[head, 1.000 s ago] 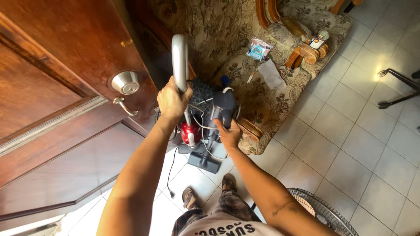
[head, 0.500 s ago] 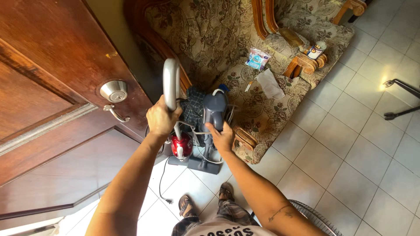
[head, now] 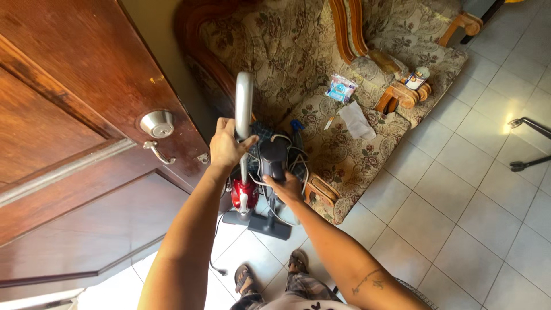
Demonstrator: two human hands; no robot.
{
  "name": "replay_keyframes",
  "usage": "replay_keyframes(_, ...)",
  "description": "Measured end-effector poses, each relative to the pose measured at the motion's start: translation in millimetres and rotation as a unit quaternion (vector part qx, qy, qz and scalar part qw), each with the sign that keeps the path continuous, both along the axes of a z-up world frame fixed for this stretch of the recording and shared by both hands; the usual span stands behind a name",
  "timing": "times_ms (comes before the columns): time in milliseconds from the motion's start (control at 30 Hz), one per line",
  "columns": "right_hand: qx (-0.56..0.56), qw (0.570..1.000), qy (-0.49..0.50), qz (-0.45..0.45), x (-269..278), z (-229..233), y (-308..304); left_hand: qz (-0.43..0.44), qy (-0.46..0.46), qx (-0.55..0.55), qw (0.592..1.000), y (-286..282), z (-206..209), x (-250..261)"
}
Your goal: The person sits on the ground servicing a cordless stick vacuum cleaner. They remove and reseat the filter, reassemble the body, attach the wand and floor head, wrap the power cord, carry the vacuum inside, and plug it in near a sofa.
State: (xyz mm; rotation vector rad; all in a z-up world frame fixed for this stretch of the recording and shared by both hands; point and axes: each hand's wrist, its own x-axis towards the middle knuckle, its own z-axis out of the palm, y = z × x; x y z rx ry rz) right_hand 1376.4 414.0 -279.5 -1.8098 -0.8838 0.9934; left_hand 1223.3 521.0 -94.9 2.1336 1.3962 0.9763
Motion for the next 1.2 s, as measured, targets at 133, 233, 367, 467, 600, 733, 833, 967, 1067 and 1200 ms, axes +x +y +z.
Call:
replay_keyframes(133, 0.036, 0.999, -0.022, 0.008, 12, 4, -11, 0.031, 0.018, -0.013, 0.999, 7, -16, 9)
replay_keyframes(233, 0.039, 0.999, -0.023, -0.03, 15, -1, -18, 0.041, 0.019, -0.005, 0.999, 32, -25, 21)
replay_keyframes(367, -0.02, 0.992, -0.019, -0.121, 1, -25, -24, 0.016, 0.007, -0.098, 0.995, 80, -29, 36)
replay_keyframes(467, 0.052, 0.963, 0.178, -0.194, -10, -46, -16, 0.022, -0.02, -0.11, 0.993, 96, -33, 50)
replay_keyframes(600, 0.115, 0.967, 0.177, -0.14, 4, -56, 4, -0.011, -0.039, -0.105, 0.994, 108, -31, 60)
replay_keyframes(733, 0.074, 0.97, 0.126, -0.194, 8, -44, -7, -0.007, -0.05, -0.099, 0.994, 108, -32, 56)
replay_keyframes(833, 0.084, 0.955, 0.141, -0.249, -3, -20, -25, 0.0, -0.048, -0.132, 0.99, 105, -20, 50)
replay_keyframes(967, 0.109, 0.935, 0.152, -0.302, -7, 5, -46, -0.012, -0.046, -0.132, 0.99, 98, -11, 50)
replay_keyframes(1067, 0.219, 0.905, 0.202, -0.303, -13, 18, -53, -0.008, -0.058, -0.113, 0.992, 92, -13, 49)
replay_keyframes(1200, 0.265, 0.895, 0.206, -0.294, -31, 40, -57, -0.034, -0.081, -0.087, 0.992, 83, -16, 47)
